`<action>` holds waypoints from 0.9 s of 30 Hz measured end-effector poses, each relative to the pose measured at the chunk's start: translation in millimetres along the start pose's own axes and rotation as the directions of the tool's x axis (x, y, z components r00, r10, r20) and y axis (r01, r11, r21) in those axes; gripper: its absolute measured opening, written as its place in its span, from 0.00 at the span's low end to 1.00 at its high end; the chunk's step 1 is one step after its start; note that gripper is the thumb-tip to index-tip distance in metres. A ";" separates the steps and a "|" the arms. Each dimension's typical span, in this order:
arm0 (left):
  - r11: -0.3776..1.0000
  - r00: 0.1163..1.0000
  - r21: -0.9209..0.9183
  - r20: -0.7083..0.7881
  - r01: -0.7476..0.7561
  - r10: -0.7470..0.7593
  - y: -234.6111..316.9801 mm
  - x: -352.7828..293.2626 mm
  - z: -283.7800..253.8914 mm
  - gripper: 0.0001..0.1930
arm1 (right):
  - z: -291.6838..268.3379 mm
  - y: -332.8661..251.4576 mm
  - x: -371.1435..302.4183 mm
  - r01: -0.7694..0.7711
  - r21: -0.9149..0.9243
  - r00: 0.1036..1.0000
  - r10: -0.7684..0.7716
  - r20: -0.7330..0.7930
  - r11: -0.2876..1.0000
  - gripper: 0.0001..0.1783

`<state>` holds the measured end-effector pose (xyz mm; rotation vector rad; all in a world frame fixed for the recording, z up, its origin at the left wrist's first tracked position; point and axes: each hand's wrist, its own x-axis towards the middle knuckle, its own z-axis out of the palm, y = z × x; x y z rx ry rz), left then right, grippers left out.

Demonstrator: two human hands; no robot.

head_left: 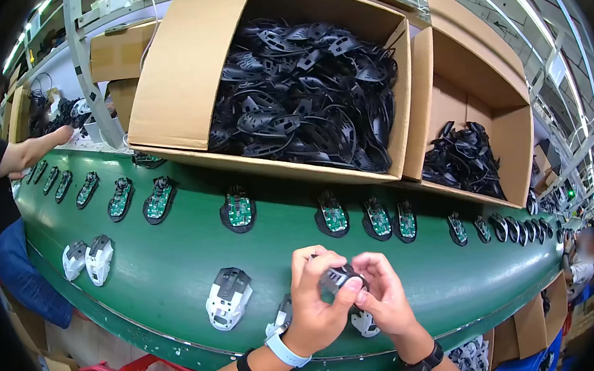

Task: Assembling the top and bottom shells of computer mice on a conveyor belt.

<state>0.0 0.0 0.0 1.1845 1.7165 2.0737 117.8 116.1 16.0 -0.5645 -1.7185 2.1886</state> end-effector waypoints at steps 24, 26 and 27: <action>0.516 0.855 -0.692 0.319 0.505 -0.408 21.0 29.7 14.7 0.22 | -259.0 -145.3 153.4 0.039 -0.980 0.927 -0.358 0.109 -0.196 0.16; 0.786 0.931 -0.508 0.277 0.353 -0.239 -5.1 44.2 7.3 0.37 | -285.5 -132.1 181.6 0.090 -0.976 0.986 -0.117 0.115 -0.199 0.20; 0.312 0.789 -0.777 0.354 0.547 -0.502 10.8 33.8 5.0 0.27 | -267.8 -134.1 186.7 0.052 -0.981 0.985 -0.152 0.081 -0.189 0.20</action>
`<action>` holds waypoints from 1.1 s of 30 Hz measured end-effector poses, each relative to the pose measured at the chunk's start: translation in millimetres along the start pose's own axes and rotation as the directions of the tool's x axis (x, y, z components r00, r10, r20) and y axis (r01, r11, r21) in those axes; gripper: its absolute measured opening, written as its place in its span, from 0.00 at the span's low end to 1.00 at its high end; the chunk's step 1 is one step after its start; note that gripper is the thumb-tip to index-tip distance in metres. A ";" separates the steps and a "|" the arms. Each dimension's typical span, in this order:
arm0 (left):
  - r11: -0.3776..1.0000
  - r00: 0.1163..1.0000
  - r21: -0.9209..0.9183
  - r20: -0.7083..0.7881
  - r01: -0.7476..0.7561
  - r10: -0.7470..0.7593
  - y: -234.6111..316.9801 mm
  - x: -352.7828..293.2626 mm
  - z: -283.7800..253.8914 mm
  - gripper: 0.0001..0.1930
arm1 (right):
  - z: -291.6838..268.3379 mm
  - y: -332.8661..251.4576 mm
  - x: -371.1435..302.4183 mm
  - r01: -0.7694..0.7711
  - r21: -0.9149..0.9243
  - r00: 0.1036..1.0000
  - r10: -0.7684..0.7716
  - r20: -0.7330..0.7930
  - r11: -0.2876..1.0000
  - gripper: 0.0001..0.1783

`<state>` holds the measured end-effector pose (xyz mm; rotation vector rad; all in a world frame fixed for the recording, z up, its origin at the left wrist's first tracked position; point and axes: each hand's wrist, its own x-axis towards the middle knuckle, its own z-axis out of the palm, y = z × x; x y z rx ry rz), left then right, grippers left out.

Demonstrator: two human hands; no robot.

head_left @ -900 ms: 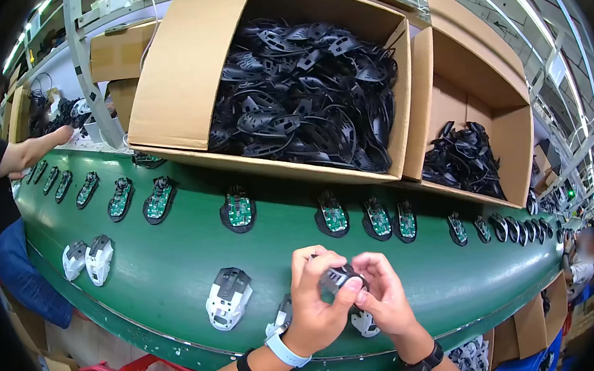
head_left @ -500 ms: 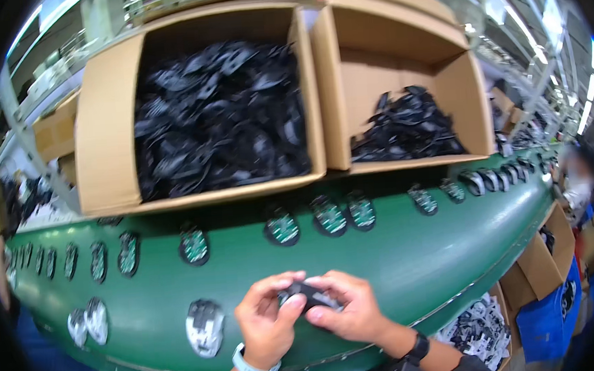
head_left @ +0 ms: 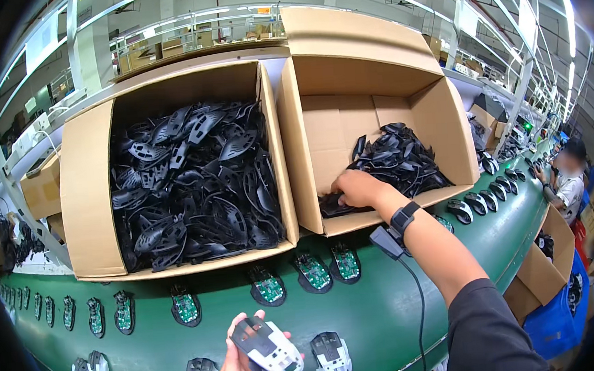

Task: Assembling the top and bottom shells of computer mice on a conveyor belt.

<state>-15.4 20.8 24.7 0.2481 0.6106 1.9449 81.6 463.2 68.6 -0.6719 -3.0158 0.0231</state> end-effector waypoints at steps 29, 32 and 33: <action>0.938 0.956 -0.208 0.161 0.276 -0.245 -2.1 -12.1 -12.9 0.31 | -4.5 -264.2 -180.0 0.565 0.819 0.824 0.126 -0.553 -0.100 0.12; 0.914 0.937 -0.252 0.231 0.317 -0.262 1.9 -11.9 -15.6 0.31 | -16.4 -251.9 -196.8 0.372 0.924 0.928 0.054 -0.368 -0.091 0.14; 0.941 0.942 -0.150 0.195 0.303 -0.272 3.1 -13.3 -14.9 0.33 | -18.4 -245.5 -202.1 0.206 0.975 0.978 -0.027 -0.209 -0.086 0.15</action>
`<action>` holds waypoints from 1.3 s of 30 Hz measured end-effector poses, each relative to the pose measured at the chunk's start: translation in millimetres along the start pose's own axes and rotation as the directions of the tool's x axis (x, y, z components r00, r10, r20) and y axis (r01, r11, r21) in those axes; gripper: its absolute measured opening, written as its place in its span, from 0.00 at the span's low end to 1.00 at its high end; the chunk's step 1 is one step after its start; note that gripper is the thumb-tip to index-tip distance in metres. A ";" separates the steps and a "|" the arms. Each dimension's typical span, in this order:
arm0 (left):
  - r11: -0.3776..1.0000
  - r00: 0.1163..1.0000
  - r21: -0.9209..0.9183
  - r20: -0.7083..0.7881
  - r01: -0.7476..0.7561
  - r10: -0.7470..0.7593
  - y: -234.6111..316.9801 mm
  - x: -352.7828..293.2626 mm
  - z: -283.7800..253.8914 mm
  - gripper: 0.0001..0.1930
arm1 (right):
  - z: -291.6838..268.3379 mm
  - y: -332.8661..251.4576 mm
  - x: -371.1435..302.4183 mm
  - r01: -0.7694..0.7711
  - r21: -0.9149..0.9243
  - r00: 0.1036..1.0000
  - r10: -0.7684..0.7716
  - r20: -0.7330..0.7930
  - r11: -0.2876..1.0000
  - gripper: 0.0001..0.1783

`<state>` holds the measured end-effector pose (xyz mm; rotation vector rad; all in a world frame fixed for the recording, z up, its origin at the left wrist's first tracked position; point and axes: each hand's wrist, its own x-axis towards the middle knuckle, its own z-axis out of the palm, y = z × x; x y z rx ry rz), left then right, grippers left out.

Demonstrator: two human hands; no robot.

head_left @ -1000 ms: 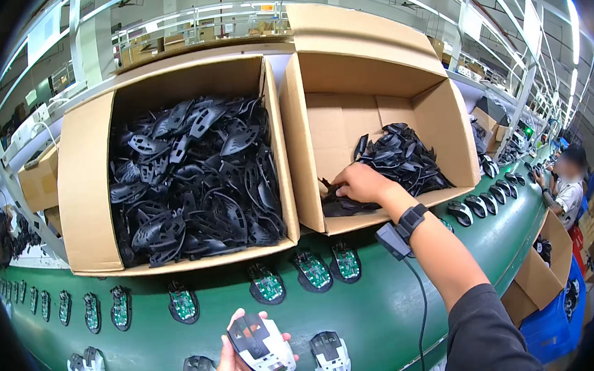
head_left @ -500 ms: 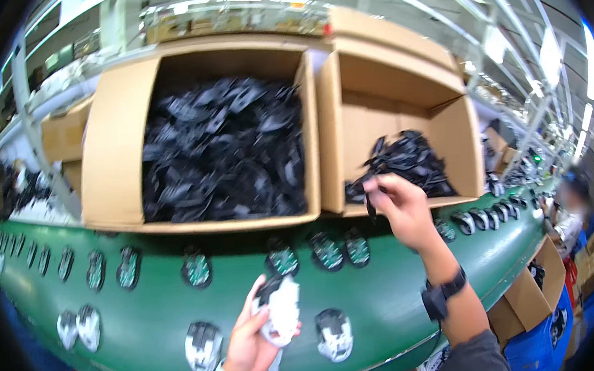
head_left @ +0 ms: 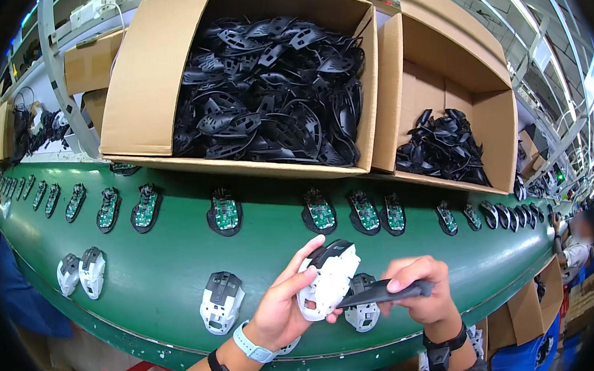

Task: Assembling the top and bottom shells of computer mice on a conveyor belt.

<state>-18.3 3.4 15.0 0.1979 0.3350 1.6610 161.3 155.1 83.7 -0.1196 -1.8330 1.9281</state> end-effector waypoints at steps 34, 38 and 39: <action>0.974 0.999 0.226 0.046 0.014 -0.025 14.3 -9.0 22.2 0.40 | 5.6 24.9 13.3 0.203 -0.560 0.975 -0.116 0.188 0.803 0.52; 0.921 0.971 0.314 0.004 -0.230 0.241 -8.2 -29.0 36.5 0.45 | 32.7 14.1 -5.9 0.195 -0.667 0.945 -0.320 -0.068 0.719 0.51; 0.900 0.951 0.335 -0.031 -0.280 0.308 -19.6 -34.1 42.7 0.44 | 39.6 9.5 -15.0 0.208 -0.708 0.936 -0.347 -0.055 0.675 0.52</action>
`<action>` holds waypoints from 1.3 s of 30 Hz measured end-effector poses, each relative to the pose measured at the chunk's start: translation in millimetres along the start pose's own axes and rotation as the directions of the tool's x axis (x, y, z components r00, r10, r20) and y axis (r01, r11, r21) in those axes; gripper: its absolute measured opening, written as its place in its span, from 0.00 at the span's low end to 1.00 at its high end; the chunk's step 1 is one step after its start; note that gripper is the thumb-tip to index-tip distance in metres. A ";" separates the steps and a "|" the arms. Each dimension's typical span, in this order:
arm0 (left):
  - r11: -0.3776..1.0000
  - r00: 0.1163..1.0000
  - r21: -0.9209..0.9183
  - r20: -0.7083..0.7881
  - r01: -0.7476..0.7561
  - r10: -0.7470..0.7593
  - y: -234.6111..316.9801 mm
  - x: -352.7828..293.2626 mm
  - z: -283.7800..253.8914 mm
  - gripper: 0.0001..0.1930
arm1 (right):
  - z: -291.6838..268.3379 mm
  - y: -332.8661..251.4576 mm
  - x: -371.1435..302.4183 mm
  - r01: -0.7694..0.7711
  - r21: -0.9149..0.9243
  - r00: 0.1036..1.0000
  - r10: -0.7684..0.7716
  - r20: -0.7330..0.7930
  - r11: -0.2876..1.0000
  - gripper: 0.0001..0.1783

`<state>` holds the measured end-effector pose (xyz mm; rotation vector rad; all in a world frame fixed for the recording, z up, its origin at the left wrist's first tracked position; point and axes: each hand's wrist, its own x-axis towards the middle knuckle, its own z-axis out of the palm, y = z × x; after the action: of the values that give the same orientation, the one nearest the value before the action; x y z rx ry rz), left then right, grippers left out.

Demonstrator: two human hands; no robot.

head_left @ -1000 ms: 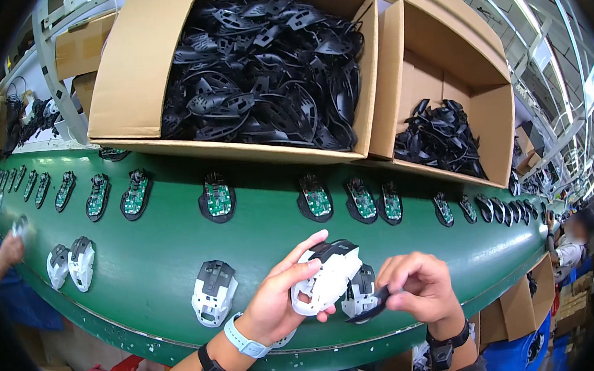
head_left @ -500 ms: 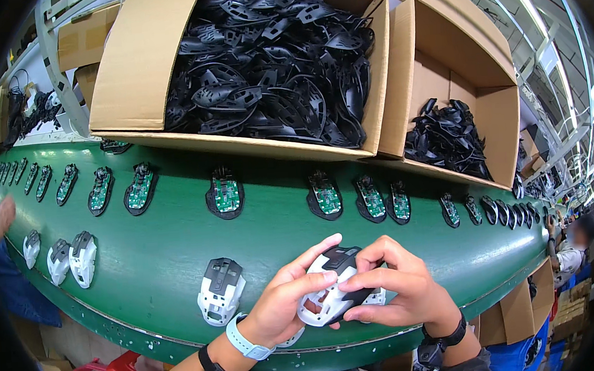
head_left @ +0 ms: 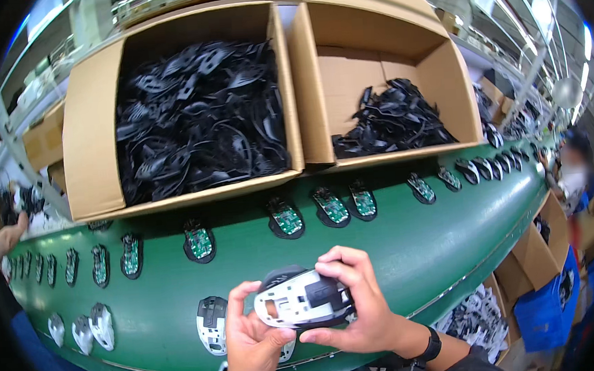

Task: Assembling the top and bottom shells of computer mice on a conveyor belt.

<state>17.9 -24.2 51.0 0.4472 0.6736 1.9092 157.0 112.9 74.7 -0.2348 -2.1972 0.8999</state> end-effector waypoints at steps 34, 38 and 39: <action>0.103 0.832 0.828 0.554 -0.551 -0.010 -125.0 17.3 78.9 0.12 | -216.5 145.0 -161.8 -0.353 -0.736 0.921 0.353 -0.165 0.578 0.22; 0.202 0.890 0.876 0.454 -0.437 -0.041 -105.7 -8.5 42.7 0.08 | -232.4 146.7 -155.5 -0.280 -0.739 0.953 0.269 -0.138 0.612 0.23; 0.185 0.900 0.890 0.433 -0.417 -0.050 -99.8 -12.7 39.3 0.08 | -241.8 157.5 -154.1 -0.286 -0.737 0.950 0.281 -0.135 0.613 0.23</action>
<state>116.1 6.6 18.2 1.7708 1.6255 1.2308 418.7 293.9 -1.3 -1.0115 -2.4545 0.0577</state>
